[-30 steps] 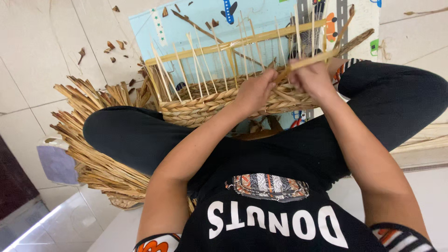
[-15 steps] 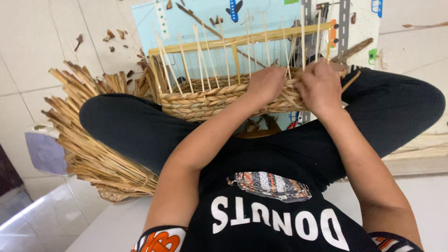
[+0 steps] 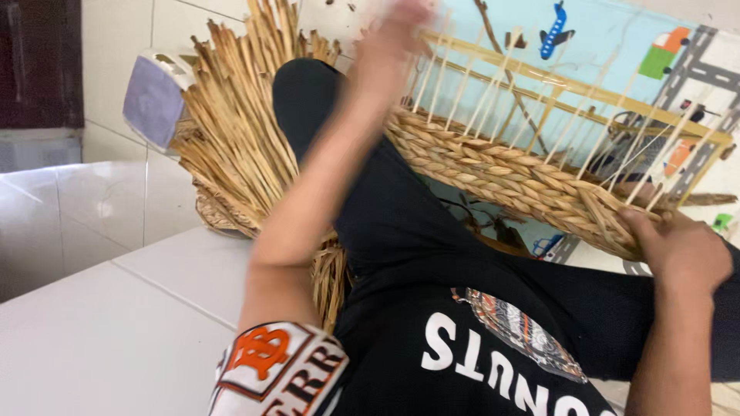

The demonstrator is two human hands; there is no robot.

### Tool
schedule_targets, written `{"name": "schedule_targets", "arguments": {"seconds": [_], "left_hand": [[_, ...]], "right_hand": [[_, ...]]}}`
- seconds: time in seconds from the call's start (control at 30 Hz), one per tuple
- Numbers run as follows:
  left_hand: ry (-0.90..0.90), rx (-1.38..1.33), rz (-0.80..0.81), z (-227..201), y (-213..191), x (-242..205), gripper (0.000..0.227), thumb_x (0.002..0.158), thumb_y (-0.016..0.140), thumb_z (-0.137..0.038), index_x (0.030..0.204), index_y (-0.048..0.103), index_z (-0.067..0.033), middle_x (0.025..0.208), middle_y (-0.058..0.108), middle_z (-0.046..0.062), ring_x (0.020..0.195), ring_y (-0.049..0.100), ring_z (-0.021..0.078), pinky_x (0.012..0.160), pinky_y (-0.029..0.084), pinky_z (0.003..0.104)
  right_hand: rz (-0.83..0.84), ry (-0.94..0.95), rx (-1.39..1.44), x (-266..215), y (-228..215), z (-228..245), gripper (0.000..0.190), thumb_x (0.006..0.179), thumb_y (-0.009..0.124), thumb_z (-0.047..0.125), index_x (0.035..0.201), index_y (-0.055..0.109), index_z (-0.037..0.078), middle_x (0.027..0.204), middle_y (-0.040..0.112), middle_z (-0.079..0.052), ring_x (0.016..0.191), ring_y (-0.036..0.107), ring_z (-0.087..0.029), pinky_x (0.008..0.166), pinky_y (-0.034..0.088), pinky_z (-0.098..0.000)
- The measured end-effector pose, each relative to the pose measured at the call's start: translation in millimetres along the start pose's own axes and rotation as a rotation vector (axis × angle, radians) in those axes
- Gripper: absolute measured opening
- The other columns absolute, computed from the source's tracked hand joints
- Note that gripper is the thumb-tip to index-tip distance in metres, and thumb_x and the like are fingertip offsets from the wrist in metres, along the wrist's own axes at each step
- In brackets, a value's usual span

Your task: The person weaves together fibers and wooden sticks to construct a basket.

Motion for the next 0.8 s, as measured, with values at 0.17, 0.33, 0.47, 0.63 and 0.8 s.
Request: {"name": "schedule_targets", "arguments": {"seconds": [0.17,0.33,0.47,0.63,0.8], "left_hand": [[-0.797,-0.012,-0.461,163.5,-244.5,-84.7,0.007,0.102,0.063,-0.011,0.098,0.063,-0.0064,0.085,0.073,0.003,0.066,0.065,0.0084,0.053,0.047,0.022],[-1.2,0.493,-0.064,200.3,-211.0,-215.1,0.012,0.093,0.063,-0.013,0.093,0.074,-0.0101,0.085,0.076,0.008,0.075,0.071,0.0203,0.067,0.056,0.036],[-1.179,0.783,-0.001,199.4,-185.5,-237.5,0.016,0.094,0.062,-0.016,0.1,0.072,-0.005,0.1,0.074,0.016,0.094,0.07,0.0354,0.078,0.053,0.048],[-1.25,0.804,0.011,190.0,-189.8,-217.1,0.022,0.094,0.062,-0.022,0.101,0.072,-0.0034,0.105,0.071,0.019,0.098,0.068,0.0382,0.083,0.054,0.048],[-1.233,0.777,-0.047,174.0,-193.8,-212.1,0.021,0.09,0.055,-0.016,0.1,0.071,-0.0055,0.104,0.071,0.019,0.095,0.068,0.0404,0.078,0.052,0.052]], "right_hand": [[-0.286,-0.103,0.646,17.5,56.4,-83.0,0.042,0.109,0.067,0.032,0.111,0.062,-0.01,0.102,0.07,-0.023,0.091,0.067,-0.031,0.087,0.052,-0.0411],[-0.312,-0.216,0.854,19.6,48.8,-71.4,0.033,0.112,0.064,0.022,0.114,0.06,-0.01,0.106,0.069,-0.022,0.095,0.064,-0.028,0.087,0.051,-0.0367],[-0.292,-0.208,0.414,-1.0,7.4,-30.5,0.027,0.111,0.072,0.026,0.11,0.07,-0.002,0.099,0.073,-0.021,0.089,0.069,-0.032,0.086,0.054,-0.0412],[-0.259,-0.213,0.353,-13.3,-8.8,0.2,0.026,0.111,0.074,0.031,0.11,0.072,0.005,0.095,0.074,-0.019,0.089,0.072,-0.032,0.084,0.055,-0.04],[-0.178,-0.166,0.426,-16.5,-1.9,5.5,0.029,0.109,0.074,0.034,0.111,0.076,0.005,0.088,0.073,-0.018,0.082,0.072,-0.031,0.085,0.055,-0.0424]]}}
Point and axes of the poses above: each hand's wrist, its own x-axis towards the middle knuckle, its own y-axis out of the palm, z = x × y, the point moved 8 cm from there along x, towards the middle knuckle
